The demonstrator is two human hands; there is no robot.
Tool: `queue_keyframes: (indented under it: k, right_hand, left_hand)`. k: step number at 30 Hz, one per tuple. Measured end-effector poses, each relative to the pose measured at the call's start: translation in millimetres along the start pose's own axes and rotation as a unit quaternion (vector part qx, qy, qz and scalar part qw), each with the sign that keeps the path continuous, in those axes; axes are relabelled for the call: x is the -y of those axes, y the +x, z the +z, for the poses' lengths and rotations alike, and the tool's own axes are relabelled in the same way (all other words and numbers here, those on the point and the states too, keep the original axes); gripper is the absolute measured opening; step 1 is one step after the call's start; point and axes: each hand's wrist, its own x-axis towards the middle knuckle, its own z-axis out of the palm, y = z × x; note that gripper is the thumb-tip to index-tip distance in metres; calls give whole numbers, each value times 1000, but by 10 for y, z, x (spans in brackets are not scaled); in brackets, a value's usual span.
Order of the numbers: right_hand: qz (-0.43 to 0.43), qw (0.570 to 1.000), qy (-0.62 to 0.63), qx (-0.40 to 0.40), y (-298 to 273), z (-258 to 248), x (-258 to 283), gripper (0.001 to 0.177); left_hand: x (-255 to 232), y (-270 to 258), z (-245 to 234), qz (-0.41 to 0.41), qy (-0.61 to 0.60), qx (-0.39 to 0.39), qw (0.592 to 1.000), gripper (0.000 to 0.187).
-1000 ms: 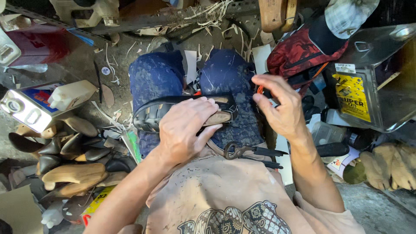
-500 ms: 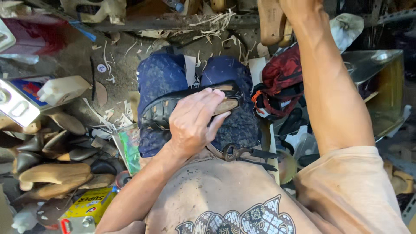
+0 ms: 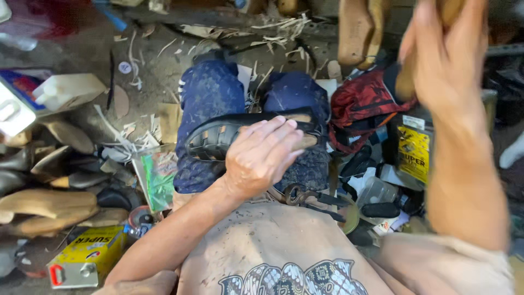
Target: The person repairs a black shoe by hammering the sole and heel area while holding the shoe on their lap. They use a hammer and a metal tool to work on the shoe, occasionally turning it over to access different parts.
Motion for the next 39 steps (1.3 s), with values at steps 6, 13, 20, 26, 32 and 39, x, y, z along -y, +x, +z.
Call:
queue_keyframes:
  k: [6, 13, 20, 26, 32, 39]
  right_hand:
    - [219, 943, 119, 220, -385, -500, 838, 11]
    - [208, 889, 58, 405, -341, -529, 710, 44]
    - [229, 868, 16, 441, -518, -437, 631, 34]
    - [206, 889, 129, 388, -631, -357, 540, 39]
    - [301, 888, 296, 180, -831, -278, 504, 22]
    - [248, 908, 314, 125, -1109, -84, 583, 23]
  left_hand:
    - [17, -48, 62, 49, -6, 3, 999, 20]
    - [-15, -13, 19, 39, -3, -3, 999, 17]
    - [2, -7, 11, 52, -23, 10, 998, 24]
    - [6, 54, -13, 39, -43, 30, 998, 23]
    - [-27, 102, -37, -4, -32, 43, 999, 22]
    - [10, 105, 13, -22, -45, 44, 998, 24]
